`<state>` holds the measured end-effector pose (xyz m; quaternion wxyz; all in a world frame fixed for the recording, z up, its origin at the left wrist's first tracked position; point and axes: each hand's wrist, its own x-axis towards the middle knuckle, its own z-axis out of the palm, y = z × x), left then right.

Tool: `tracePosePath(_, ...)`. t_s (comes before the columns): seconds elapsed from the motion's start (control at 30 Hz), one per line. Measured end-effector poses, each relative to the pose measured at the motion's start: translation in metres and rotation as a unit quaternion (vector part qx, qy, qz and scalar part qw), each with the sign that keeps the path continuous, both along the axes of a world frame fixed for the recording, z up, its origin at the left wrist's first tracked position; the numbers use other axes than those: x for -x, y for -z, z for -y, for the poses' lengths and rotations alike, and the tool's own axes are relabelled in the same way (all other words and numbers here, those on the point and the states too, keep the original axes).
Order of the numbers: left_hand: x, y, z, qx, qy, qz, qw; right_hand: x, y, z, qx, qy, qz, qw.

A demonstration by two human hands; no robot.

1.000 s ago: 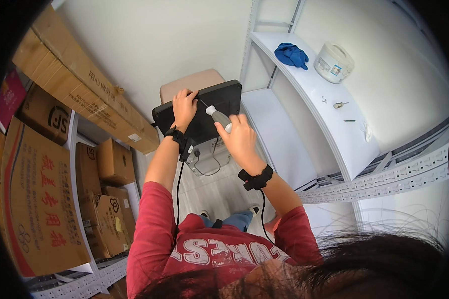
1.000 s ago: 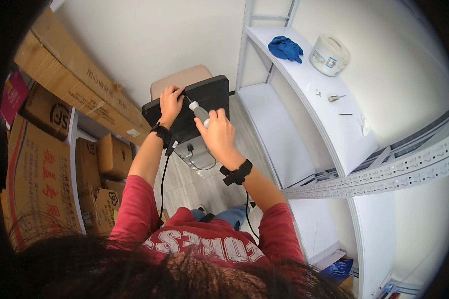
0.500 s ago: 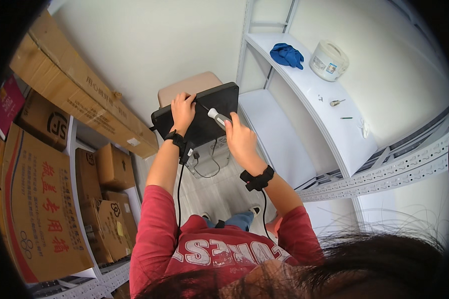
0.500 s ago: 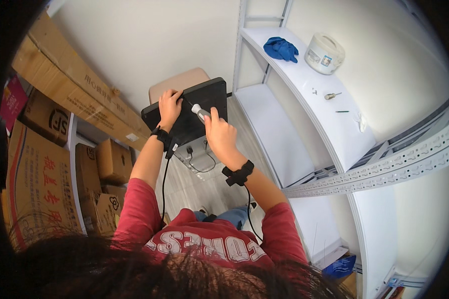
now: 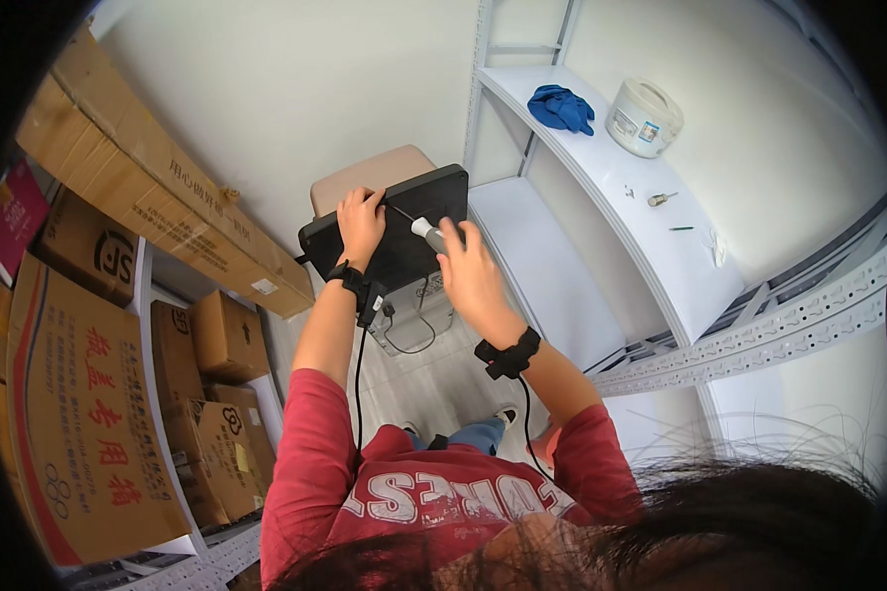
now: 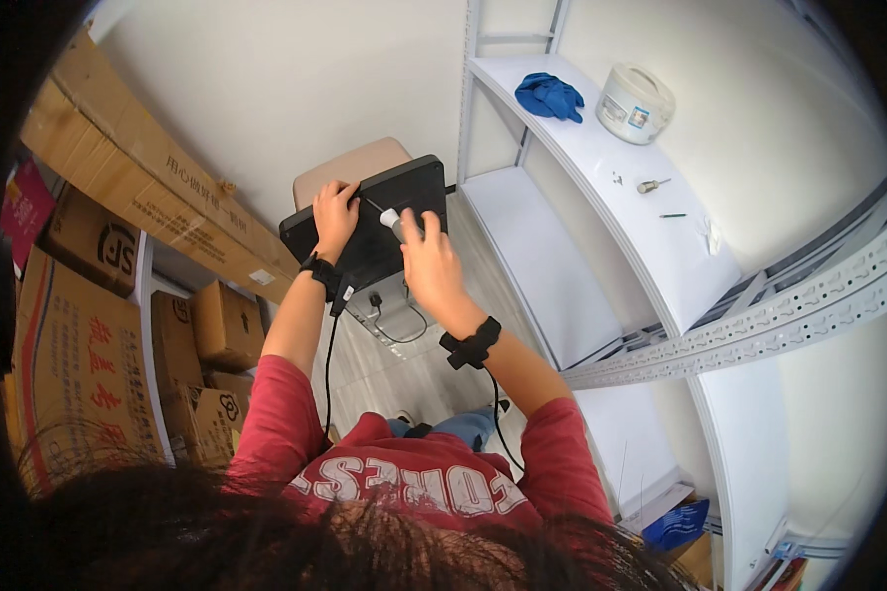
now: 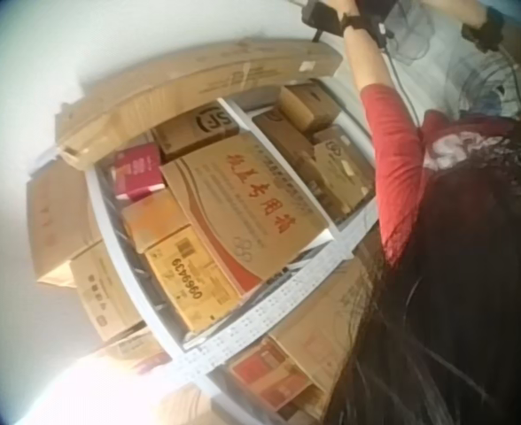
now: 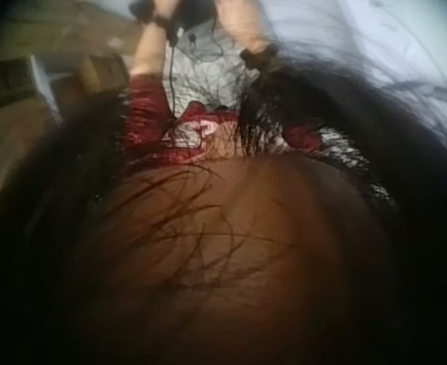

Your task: The person wipes a black rectangular panel with a blue cloth, then uses a screwdriver to fasten screws into the panel's back. The panel is placed on a beige box while the person works in a storage area with shelves and cardboard boxes.

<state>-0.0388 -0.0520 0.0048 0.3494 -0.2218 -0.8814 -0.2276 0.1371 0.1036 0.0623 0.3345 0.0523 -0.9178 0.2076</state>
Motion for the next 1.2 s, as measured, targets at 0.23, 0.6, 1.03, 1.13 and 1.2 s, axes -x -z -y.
tracePosePath(0.23, -0.001, 0.001, -0.002, 0.004, -0.004, -0.003, 1.000, 0.004, 0.013, 0.005, -0.083, 0.006, -0.010, 0.996)
tracePosePath(0.6, -0.007, 0.004, -0.001, 0.010, -0.004, -0.001, 1.000, 0.011, -0.002, -0.002, 0.162, 0.025, 0.179, 0.970)
tracePosePath(1.03, -0.018, 0.002, -0.006, 0.001, -0.010, -0.009, 1.000, -0.009, 0.000, 0.007, 0.001, 0.014, 0.066, 0.998)
tracePosePath(1.13, -0.020, 0.003, -0.007, -0.001, -0.006, -0.012, 1.000, -0.004, -0.007, 0.009, 0.032, 0.032, 0.100, 0.994)
tracePosePath(1.2, -0.020, 0.003, -0.007, -0.001, -0.006, -0.016, 1.000, -0.003, -0.012, 0.013, 0.056, 0.043, 0.097, 0.993)
